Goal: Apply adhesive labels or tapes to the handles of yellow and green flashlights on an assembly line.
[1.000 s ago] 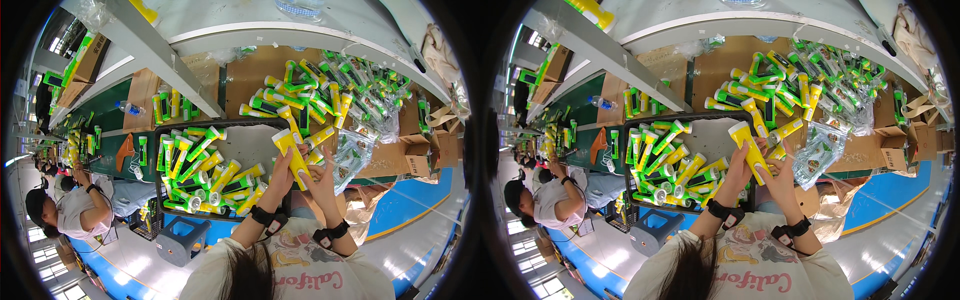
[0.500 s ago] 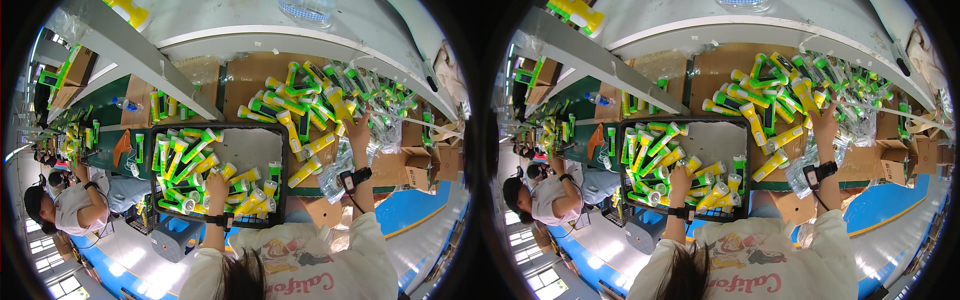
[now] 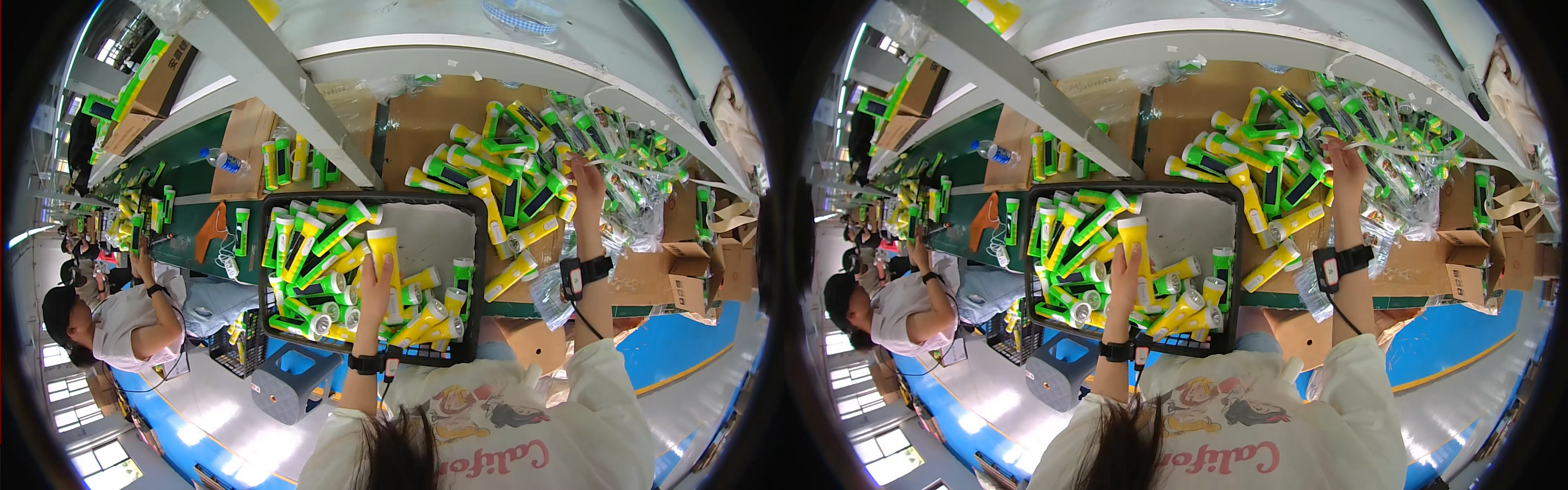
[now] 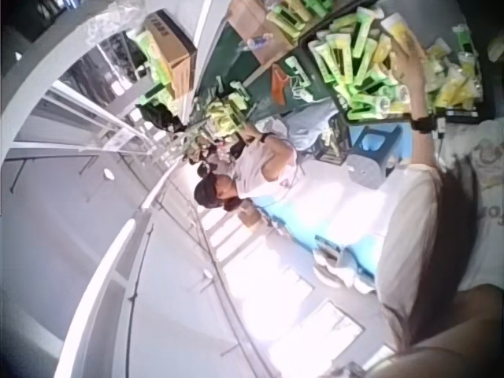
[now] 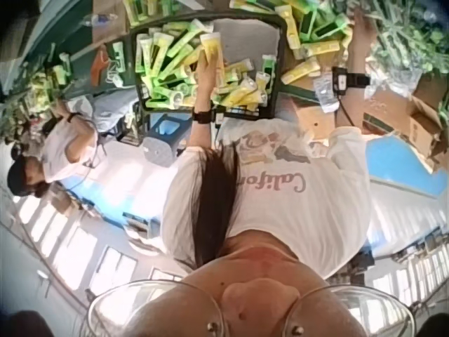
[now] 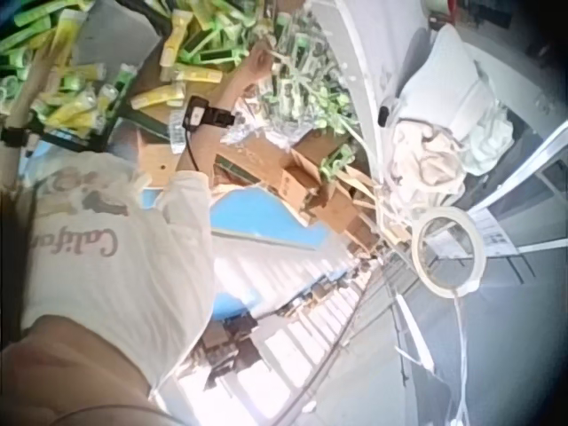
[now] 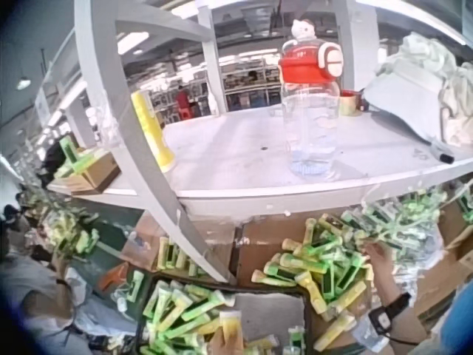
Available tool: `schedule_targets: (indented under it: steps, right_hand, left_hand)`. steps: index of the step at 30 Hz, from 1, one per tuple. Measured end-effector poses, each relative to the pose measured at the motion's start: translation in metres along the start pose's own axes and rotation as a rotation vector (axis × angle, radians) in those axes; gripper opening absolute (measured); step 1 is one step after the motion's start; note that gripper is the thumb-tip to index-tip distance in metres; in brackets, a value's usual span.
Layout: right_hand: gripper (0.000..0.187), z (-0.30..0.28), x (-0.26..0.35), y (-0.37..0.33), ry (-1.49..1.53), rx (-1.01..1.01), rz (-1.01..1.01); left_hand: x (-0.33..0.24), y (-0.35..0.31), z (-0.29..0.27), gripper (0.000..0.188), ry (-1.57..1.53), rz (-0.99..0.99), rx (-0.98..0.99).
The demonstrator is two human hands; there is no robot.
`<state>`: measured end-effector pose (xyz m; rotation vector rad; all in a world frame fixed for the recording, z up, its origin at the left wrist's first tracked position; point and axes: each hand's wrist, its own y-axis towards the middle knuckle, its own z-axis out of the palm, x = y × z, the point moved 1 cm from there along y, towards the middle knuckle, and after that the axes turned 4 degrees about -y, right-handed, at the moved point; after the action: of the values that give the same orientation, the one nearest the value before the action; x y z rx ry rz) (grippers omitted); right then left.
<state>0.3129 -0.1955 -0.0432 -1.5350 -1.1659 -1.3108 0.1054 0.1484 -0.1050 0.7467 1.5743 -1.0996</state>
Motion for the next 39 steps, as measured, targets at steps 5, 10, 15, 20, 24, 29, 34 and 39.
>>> schedule_targets:
  steps: [5, 10, 15, 20, 24, 29, 34, 39]
  right_hand:
    - [0.021, 0.029, 0.048, -0.101, 0.438, 0.141, 0.158]
    - [0.013, 0.061, 0.09, -0.211, 0.54, 0.338, 0.198]
    - [0.008, 0.077, 0.1, -0.258, 0.568, 0.315, 0.073]
    - [0.009, 0.081, 0.11, -0.273, 0.503, 0.286, -0.034]
    - [0.009, 0.084, 0.11, -0.283, 0.491, 0.28, -0.068]
    - [0.011, 0.093, 0.118, -0.294, 0.343, 0.183, -0.211]
    - [0.011, 0.103, 0.118, -0.297, 0.28, 0.084, -0.274]
    - [0.014, 0.114, 0.114, -0.295, 0.331, 0.068, -0.167]
  left_hand:
    - [-0.08, -0.035, 0.042, 0.03, -0.49, -0.091, 0.164]
    - [-0.101, -0.059, 0.054, 0.036, -0.488, 0.047, 0.212]
    - [-0.125, -0.088, 0.053, 0.054, -0.473, 0.131, 0.372]
    - [-0.132, -0.107, 0.042, 0.048, -0.34, 0.311, 0.417]
    - [-0.137, -0.113, 0.034, 0.037, -0.205, 0.323, 0.417]
    - [-0.135, -0.116, 0.025, 0.03, -0.325, 0.294, 0.387]
    - [-0.139, -0.117, 0.021, 0.029, -0.162, 0.457, 0.234]
    - [-0.128, -0.11, 0.018, 0.025, 0.152, 0.558, 0.043]
